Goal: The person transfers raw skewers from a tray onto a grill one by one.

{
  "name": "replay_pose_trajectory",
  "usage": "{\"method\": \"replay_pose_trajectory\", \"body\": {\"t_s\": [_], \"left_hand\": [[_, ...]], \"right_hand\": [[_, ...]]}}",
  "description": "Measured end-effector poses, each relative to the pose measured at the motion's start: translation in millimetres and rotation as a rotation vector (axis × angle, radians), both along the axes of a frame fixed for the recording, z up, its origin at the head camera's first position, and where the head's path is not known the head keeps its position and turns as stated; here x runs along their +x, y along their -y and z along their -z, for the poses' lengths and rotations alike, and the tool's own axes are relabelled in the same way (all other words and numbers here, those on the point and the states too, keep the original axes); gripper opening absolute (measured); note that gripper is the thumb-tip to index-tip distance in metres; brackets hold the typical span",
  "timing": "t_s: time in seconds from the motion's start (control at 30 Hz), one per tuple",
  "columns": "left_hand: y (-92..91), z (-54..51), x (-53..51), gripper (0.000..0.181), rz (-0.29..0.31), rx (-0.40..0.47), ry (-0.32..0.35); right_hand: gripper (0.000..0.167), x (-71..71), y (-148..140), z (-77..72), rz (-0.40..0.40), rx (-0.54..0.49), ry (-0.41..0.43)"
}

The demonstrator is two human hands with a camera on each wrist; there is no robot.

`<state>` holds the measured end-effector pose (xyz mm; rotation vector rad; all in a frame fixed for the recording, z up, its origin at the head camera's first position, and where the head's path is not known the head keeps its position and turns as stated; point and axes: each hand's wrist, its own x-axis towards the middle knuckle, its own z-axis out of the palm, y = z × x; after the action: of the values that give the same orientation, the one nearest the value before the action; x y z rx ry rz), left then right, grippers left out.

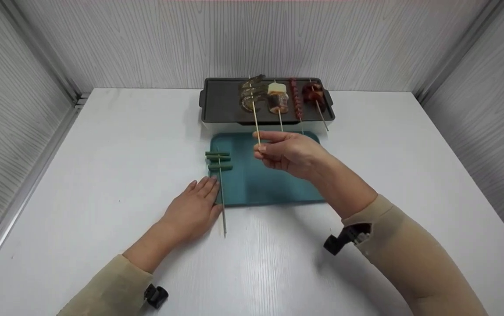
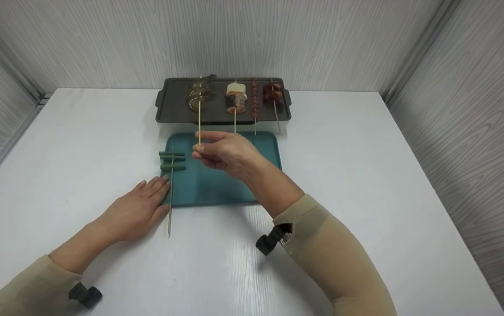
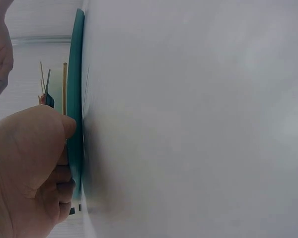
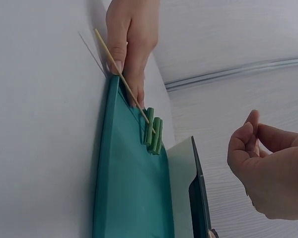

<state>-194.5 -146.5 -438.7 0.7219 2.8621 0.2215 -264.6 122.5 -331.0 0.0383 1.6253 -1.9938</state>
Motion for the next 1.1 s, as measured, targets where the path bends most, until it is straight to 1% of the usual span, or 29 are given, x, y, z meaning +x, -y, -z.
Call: {"method": "replay_pose_trajectory", "body": {"t_s": [0.1,0.2,0.4,0.53,0.7,0.9,1.1], "left_hand": [[-0.7,1.1,1.2,0.067,-0.003,0.003,-0.003],[-0.4,-0.8,0.8,0.067,0.003,0.002,-0.008],[0.6,-2.3,0.8,0.065,0.013,-0.004,-0.015],[1.2,-1.6,0.9,0.065,0.012,0.003,-0.018],[0.7,-0.7,2.0,0.066,0.015,-0.001,-0.011],[0.5,0.4,1.4,0.066,0.015,0.0,-0.018],[1.3,-0.7,1.1,0.066,0.016,0.003,-0.012]], "right_hand": [[0.047,-8.8,5.2,2.0,0.012,0.003,-0.003],[0.046,-18.1,9.3,3.3,0.029,0.002,-0.001],[0.05,-36.5,16.7,9.0,0.081,0.003,0.045],[0.051,-46.5,19.7,13.8,0.098,0.011,0.066],[0.05,-54.3,22.4,20.5,0.106,0.018,0.089],[0.049,-61.8,24.8,26.0,0.115,0.027,0.109],[0.048,-68.6,26.7,32.9,0.145,0.04,0.12]]}}
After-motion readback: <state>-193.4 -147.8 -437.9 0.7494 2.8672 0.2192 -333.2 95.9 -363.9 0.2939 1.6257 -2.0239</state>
